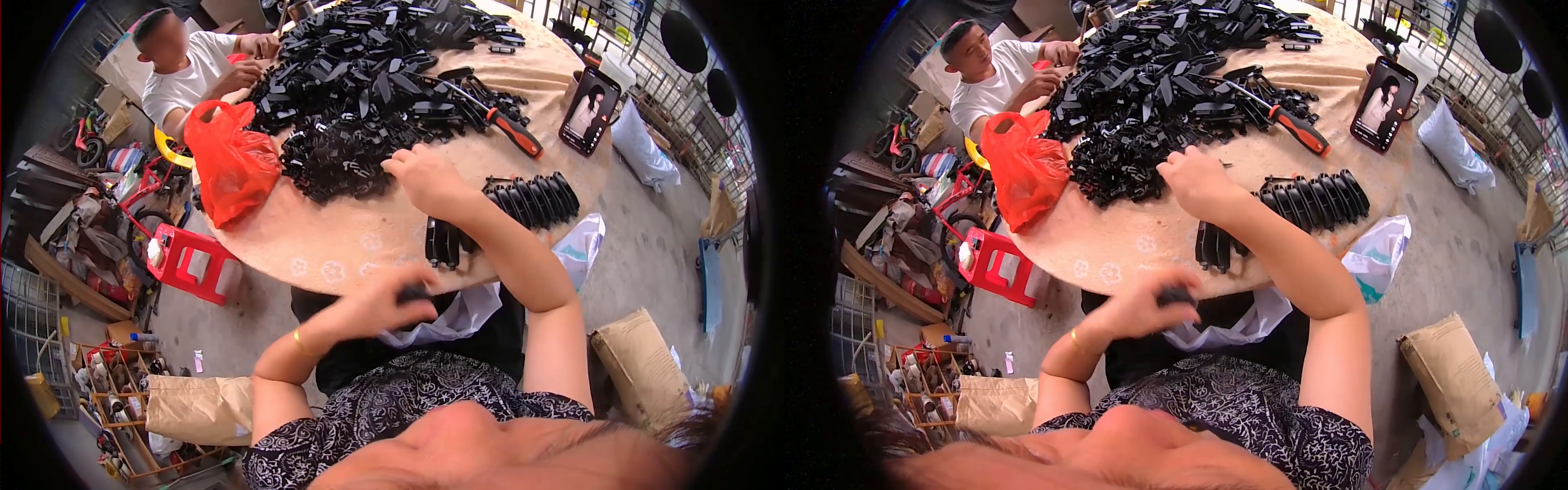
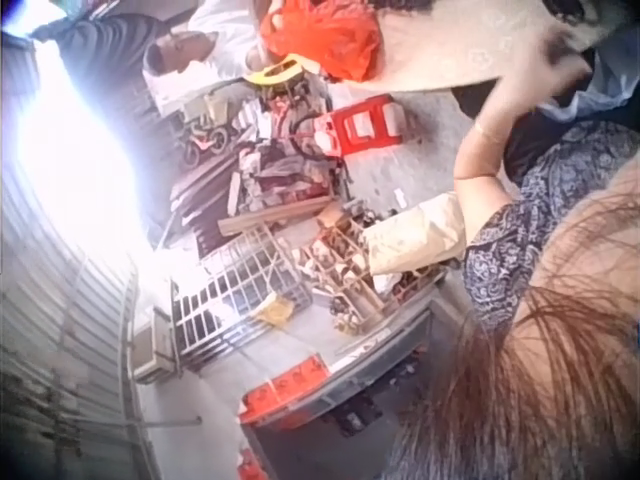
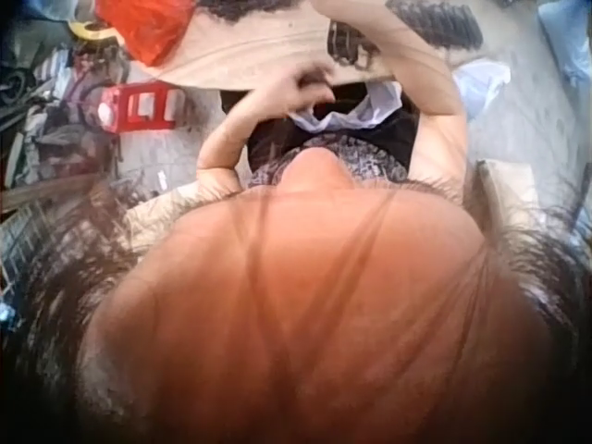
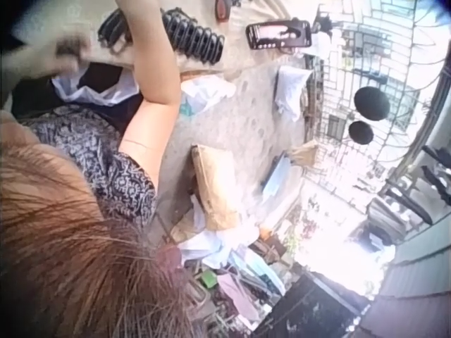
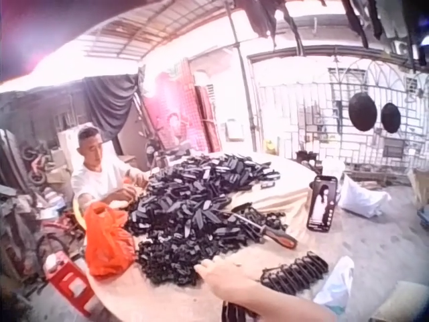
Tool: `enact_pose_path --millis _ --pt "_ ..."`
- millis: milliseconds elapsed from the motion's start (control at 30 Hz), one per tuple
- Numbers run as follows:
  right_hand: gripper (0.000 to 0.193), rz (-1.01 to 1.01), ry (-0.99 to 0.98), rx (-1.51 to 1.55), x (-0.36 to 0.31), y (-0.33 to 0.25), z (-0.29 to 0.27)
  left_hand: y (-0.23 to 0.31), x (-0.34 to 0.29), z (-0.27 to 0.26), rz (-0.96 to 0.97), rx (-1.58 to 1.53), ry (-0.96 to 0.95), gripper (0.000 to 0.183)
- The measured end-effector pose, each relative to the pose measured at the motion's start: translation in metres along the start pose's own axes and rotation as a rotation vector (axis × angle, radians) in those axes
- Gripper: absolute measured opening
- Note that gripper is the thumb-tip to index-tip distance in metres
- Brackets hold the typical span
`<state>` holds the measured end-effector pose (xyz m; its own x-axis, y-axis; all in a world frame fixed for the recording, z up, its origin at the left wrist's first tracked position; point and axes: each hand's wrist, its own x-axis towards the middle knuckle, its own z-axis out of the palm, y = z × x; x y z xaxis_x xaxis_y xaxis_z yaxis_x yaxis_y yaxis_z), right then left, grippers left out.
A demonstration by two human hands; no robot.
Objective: The person sorts and assembles small black plastic components by hand at a table.
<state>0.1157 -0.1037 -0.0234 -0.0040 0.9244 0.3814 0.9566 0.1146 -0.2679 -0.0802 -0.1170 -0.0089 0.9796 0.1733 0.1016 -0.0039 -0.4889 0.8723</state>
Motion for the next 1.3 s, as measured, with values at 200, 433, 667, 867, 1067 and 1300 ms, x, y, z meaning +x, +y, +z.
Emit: enact_pose_path --millis 200,433,667,867,1067,1300 --pt "0.01 0.08 -0.051 -0.085 0.003 0.0 0.002 -0.026 -0.008 0.065 0.226 0.697 -0.376 0.051" --pt "0.007 0.19 0.065 -0.032 0.004 0.001 0.002 -0.004 0.004 0.04 0.099 0.211 -0.288 0.039" --pt "0.014 0.041 0.421 0.303 0.007 -0.005 -0.017 -0.005 0.052 0.005 -0.091 0.912 0.306 0.032" --pt "0.015 -0.028 0.461 0.418 0.005 -0.013 -0.024 -0.023 0.048 0.013 -0.093 0.573 0.401 0.026" --pt "0.016 -0.055 0.525 0.51 0.005 -0.015 -0.025 -0.017 0.047 -0.007 -0.177 0.117 0.505 0.03" --pt "0.017 -0.024 0.585 0.515 0.006 -0.015 -0.03 -0.032 0.053 -0.007 -0.096 0.475 0.227 0.029"
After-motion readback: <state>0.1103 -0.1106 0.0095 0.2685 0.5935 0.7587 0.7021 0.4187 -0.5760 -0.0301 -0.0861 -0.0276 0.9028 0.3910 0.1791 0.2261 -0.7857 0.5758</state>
